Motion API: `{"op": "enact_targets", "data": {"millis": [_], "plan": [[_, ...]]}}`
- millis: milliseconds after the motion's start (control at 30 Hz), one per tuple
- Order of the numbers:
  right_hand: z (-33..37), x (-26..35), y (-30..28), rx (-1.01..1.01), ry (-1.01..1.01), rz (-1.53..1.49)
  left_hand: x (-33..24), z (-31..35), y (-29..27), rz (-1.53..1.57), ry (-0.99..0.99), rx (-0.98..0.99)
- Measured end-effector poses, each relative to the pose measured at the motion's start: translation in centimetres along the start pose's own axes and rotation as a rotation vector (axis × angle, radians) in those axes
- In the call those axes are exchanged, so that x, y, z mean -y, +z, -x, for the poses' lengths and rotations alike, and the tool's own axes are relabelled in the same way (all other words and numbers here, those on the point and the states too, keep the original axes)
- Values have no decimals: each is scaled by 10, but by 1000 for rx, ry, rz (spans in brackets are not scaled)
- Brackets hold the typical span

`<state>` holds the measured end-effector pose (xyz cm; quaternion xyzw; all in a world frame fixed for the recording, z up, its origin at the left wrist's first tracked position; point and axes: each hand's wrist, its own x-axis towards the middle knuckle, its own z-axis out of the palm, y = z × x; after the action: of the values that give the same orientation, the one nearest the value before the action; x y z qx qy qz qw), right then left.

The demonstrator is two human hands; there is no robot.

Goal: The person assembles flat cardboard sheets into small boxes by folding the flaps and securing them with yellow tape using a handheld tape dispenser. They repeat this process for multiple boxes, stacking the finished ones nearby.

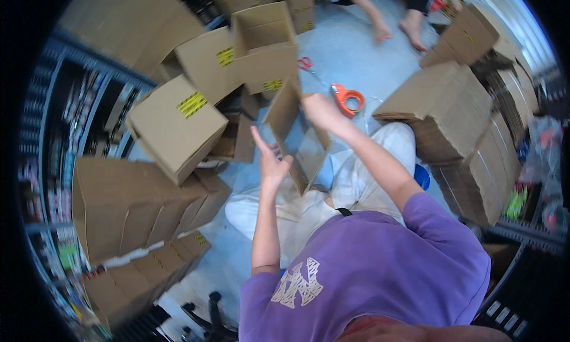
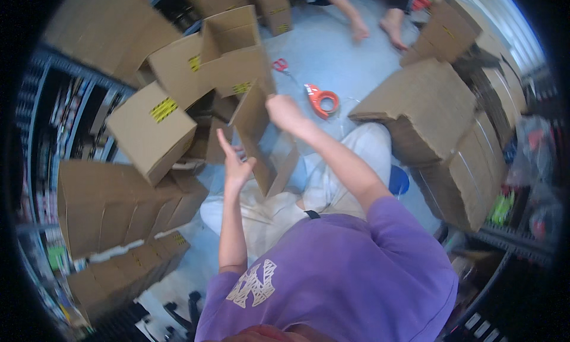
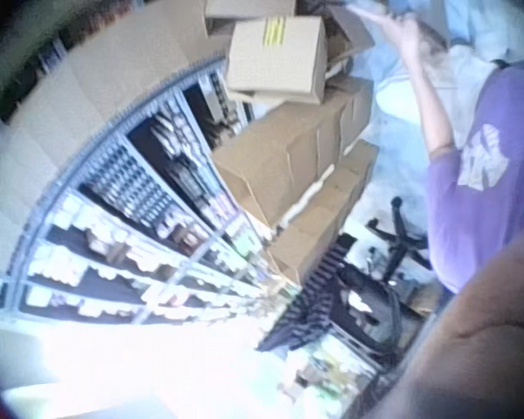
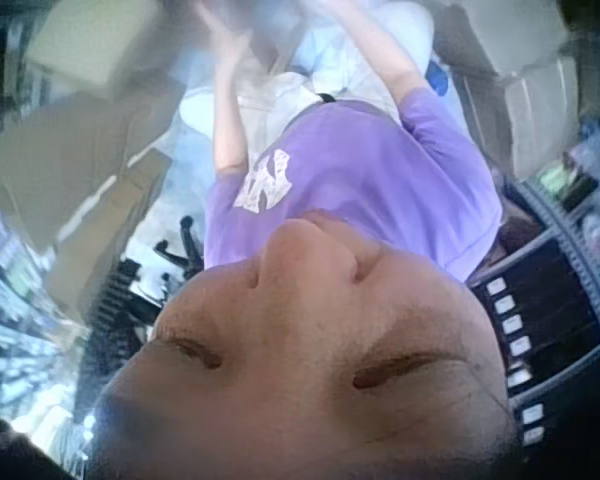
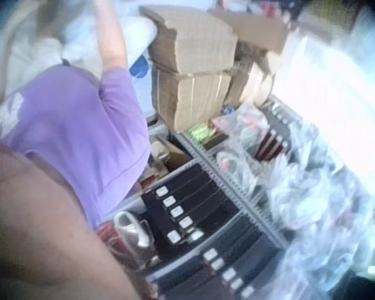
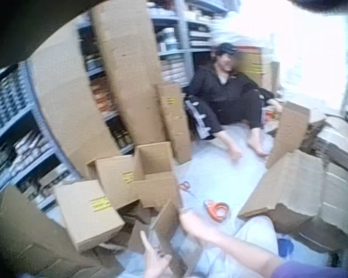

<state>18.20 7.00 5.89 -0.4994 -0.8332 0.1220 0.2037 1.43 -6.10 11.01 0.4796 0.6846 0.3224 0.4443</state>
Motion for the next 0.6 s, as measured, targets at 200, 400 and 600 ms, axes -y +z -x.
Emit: {"op": "enact_targets", "data": {"millis": [200,400,600], "plan": [[25,32,-8,-376,-134,-101,20,-92,-20,-576,533,-645],[123,47,-3,-331,-411,-201,14,-106,-7,-393,594,-456],[125,39,31,-480,-390,-179,19,-100,-5,-677,641,-395]]}}
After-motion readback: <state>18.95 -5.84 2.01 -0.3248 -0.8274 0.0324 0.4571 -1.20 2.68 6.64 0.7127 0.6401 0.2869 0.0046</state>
